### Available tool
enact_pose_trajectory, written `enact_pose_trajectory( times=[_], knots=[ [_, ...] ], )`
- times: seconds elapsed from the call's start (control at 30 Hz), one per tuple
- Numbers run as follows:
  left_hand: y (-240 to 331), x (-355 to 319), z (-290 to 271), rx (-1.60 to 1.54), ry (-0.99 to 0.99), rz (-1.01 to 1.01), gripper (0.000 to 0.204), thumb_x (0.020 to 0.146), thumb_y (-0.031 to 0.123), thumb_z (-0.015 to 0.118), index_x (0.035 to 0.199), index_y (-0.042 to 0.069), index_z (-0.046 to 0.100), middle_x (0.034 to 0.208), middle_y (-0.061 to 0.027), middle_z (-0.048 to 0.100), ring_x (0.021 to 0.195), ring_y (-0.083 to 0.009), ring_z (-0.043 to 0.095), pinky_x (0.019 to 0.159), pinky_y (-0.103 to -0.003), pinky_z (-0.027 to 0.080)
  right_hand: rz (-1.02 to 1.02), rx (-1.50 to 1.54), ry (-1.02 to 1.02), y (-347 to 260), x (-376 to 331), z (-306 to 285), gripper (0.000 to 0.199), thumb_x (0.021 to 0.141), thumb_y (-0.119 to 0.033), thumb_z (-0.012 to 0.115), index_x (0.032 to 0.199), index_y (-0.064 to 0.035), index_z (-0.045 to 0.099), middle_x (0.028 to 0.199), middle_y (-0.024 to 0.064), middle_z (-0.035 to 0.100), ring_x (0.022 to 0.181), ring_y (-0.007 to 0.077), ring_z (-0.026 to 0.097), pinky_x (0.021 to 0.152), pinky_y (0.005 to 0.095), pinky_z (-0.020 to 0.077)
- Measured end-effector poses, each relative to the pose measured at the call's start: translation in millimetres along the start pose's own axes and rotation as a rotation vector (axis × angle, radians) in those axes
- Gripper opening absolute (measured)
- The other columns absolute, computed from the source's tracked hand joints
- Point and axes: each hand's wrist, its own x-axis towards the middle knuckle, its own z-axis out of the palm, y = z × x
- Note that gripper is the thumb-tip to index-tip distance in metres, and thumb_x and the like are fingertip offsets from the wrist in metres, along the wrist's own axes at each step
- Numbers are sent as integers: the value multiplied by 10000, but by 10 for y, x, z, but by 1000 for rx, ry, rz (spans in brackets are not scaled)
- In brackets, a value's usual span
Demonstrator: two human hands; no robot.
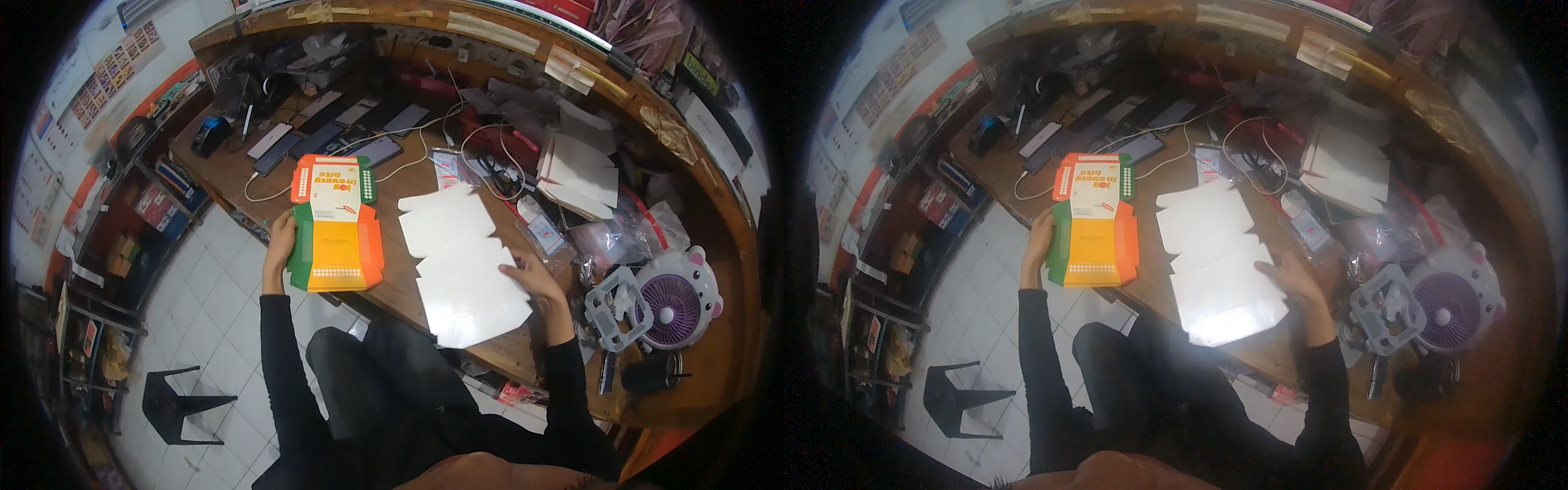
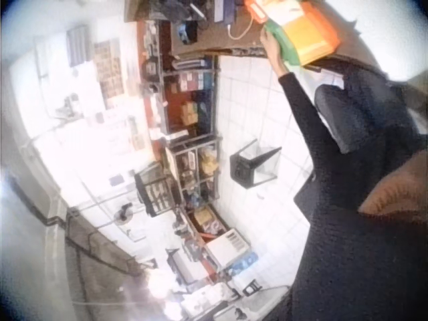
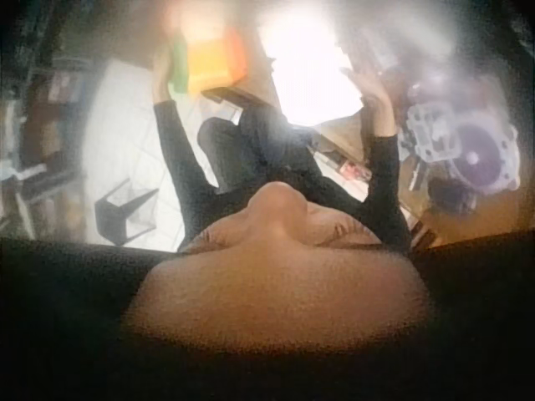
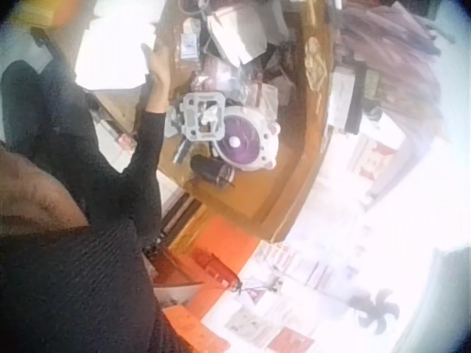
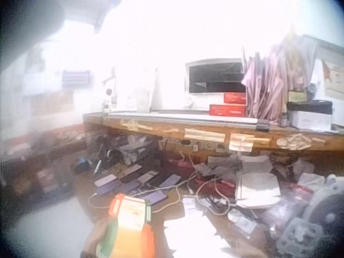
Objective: The person folds flat paperboard pieces into small rectangular boxes at a wooden counter. They repeatedly fold the sides, tuck flaps, and stack the finished boxes on the counter.
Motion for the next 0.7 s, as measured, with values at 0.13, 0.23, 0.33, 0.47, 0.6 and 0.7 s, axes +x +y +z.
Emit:
enact_pose_trajectory(
  times=[0.13, 0.23, 0.33, 0.47, 0.6, 0.7],
  knots=[
    [244, -49, 390, 796, 306, 253, 580, 903, 232, 571, 1375, -73, 426, 1368, -278, 487, 1247, -387, 493, 1056, -419, 376, -52, 117, 101, -123, -201, 108, 382, 896, -44, 618, 1260, 41, 538, 1108, 98, 654, 1044, 159, 594, 909, 305, 464],
    [635, -505, 825, 478, 49, 423, 704, 917, 336, 618, 1422, -73, 346, 1467, -284, 361, 1341, -400, 386, 1118, -443, 303, -242, 131, 248, -317, -360, 200, 353, 907, -63, 625, 1233, 47, 544, 1093, 91, 654, 1031, 154, 594, 899, 305, 468],
    [1263, -1070, 1247, -142, -413, 290, 460, 975, 245, 540, 1318, -46, 445, 1294, -227, 531, 1219, -329, 515, 1028, -396, 389, -383, 85, 372, -376, -467, 226, 353, 901, -75, 653, 1221, 27, 546, 1114, 73, 634, 1057, 138, 572, 912, 280, 444],
    [1209, -1467, 1625, -72, -267, 390, 227, 1000, 85, 454, 1210, 5, 487, 1116, -146, 617, 1055, -233, 600, 914, -333, 441, -344, 28, 517, -367, -561, 474, 368, 942, -117, 607, 1258, 37, 497, 1140, 125, 603, 1024, 170, 575, 903, 304, 452],
    [1077, -1535, 2046, -547, -144, 440, 215, 1004, 97, 445, 1200, 7, 460, 1035, -178, 629, 1014, -244, 618, 865, -349, 460, -252, -12, 565, 180, -461, 470, 462, 950, -118, 597, 1338, 42, 405, 1207, 171, 550, 1121, 245, 526, 967, 348, 415],
    [1215, -1531, 1875, -187, -183, 375, 240, 1009, 148, 456, 1199, 3, 466, 1086, -179, 621, 1046, -248, 603, 898, -352, 450, -315, -9, 580, 9, -504, 415, 488, 958, -83, 582, 1383, 21, 365, 1195, 132, 556, 1134, 218, 532, 984, 327, 408]
  ],
)
